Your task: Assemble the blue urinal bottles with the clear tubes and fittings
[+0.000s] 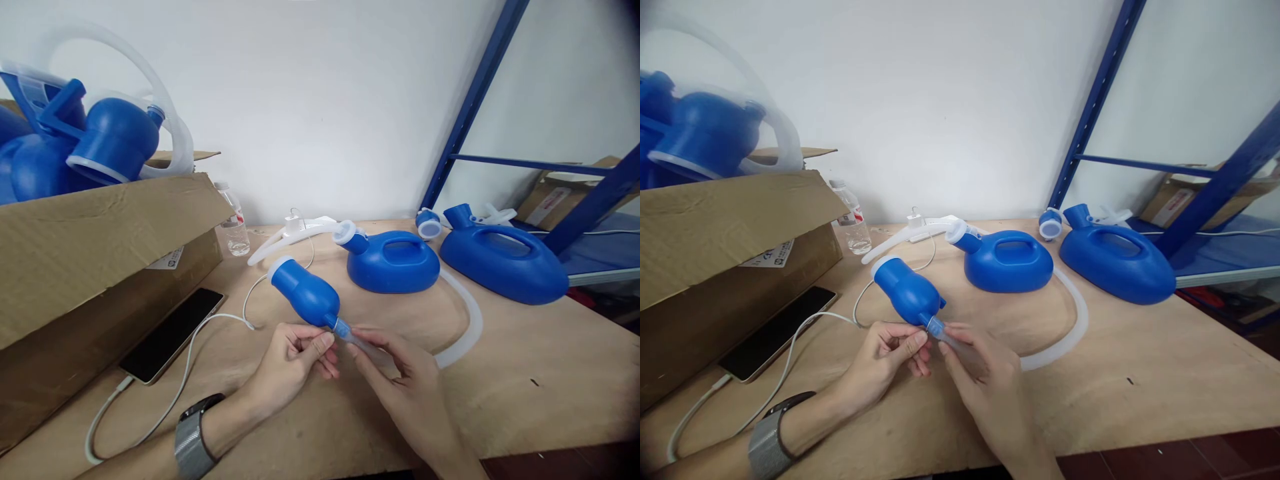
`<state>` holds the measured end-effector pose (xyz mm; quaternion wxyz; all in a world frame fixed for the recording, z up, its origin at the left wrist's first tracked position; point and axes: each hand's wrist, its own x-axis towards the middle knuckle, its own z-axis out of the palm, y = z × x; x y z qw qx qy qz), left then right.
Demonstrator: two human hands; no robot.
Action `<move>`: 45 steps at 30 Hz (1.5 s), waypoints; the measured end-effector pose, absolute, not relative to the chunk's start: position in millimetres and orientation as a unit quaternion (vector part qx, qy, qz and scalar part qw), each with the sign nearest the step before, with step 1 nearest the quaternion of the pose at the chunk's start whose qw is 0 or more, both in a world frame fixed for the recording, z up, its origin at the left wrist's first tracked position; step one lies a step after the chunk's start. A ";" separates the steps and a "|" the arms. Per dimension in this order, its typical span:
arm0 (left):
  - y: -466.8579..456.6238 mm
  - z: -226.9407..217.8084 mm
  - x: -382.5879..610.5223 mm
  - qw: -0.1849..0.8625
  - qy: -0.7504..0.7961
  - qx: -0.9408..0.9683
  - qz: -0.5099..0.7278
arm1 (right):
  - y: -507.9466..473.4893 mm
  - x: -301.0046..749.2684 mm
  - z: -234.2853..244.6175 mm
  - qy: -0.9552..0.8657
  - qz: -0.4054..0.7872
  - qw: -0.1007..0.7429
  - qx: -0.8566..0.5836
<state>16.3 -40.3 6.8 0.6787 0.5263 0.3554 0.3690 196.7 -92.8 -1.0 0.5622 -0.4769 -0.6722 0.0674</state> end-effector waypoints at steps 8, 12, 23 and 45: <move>-46.0 7.2 19.8 0.649 0.361 0.548 0.384 | -92.0 192.6 -4.2 -0.651 0.077 0.577 -0.487; -48.8 9.5 22.8 0.666 0.360 0.526 0.388 | -91.9 191.1 -4.1 -0.657 0.022 0.590 -0.469; -43.9 4.6 19.0 0.646 0.352 0.566 0.372 | -95.1 192.5 1.2 -0.635 0.032 0.596 -0.491; -9.2 13.9 -0.7 0.717 0.395 0.382 0.430 | -99.4 239.4 20.0 -0.736 -0.122 0.497 -0.444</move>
